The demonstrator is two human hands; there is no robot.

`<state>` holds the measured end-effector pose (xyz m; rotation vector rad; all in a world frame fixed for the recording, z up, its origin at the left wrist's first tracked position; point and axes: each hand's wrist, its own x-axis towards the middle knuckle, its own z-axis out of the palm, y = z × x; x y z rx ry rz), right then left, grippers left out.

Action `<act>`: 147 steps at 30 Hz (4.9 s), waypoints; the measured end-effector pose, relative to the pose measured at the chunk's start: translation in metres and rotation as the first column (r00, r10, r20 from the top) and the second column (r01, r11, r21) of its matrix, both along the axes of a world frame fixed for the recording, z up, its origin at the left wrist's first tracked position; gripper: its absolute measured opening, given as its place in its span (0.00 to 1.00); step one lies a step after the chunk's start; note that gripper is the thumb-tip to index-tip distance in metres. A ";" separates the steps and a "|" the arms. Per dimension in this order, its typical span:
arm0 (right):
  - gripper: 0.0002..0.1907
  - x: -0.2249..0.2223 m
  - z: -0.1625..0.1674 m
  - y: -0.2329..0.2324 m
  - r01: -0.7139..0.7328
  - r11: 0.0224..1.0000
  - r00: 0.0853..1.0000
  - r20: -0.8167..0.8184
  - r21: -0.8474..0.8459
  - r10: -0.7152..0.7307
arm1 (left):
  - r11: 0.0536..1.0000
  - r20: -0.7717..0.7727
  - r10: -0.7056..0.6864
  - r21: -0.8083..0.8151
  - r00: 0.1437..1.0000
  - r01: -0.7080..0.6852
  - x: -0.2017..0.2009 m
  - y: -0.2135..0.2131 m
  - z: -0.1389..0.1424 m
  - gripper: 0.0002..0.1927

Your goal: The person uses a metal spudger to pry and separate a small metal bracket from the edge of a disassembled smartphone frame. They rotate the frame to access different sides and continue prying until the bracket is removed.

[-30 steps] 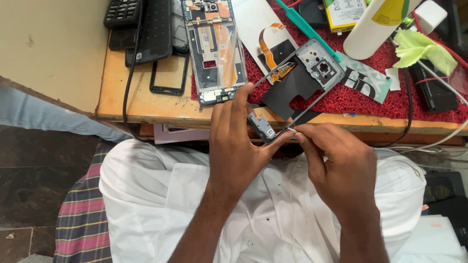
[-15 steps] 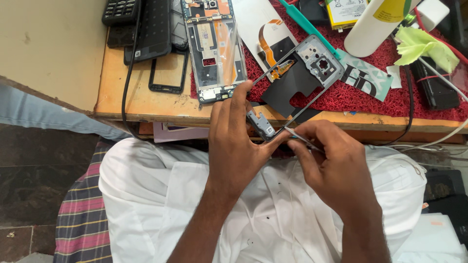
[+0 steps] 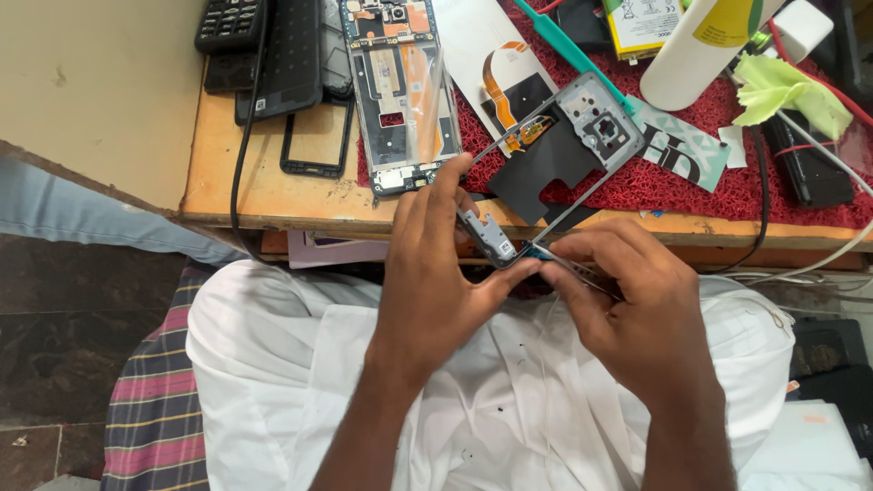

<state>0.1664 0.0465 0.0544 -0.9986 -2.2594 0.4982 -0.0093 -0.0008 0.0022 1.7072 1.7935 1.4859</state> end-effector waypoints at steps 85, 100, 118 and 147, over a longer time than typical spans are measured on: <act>0.07 -0.009 -0.013 0.000 0.068 0.993 0.997 0.022 0.096 -0.070 | 0.990 0.002 0.095 0.108 0.995 -0.095 0.010 0.006 -0.010 0.50; 0.07 -0.009 -0.011 0.001 -0.005 0.992 0.991 0.136 0.126 -0.012 | 0.989 0.001 0.089 0.117 0.996 -0.088 0.010 0.004 -0.010 0.52; 0.09 -0.006 -0.012 0.004 -0.050 0.995 0.996 0.076 0.088 0.043 | 0.991 0.002 0.091 0.099 0.996 -0.091 0.010 0.005 -0.009 0.52; 0.09 0.003 -0.003 0.013 0.014 1.000 0.992 0.125 0.026 -0.017 | 0.990 -0.008 0.105 0.096 0.994 -0.103 0.012 0.006 -0.008 0.49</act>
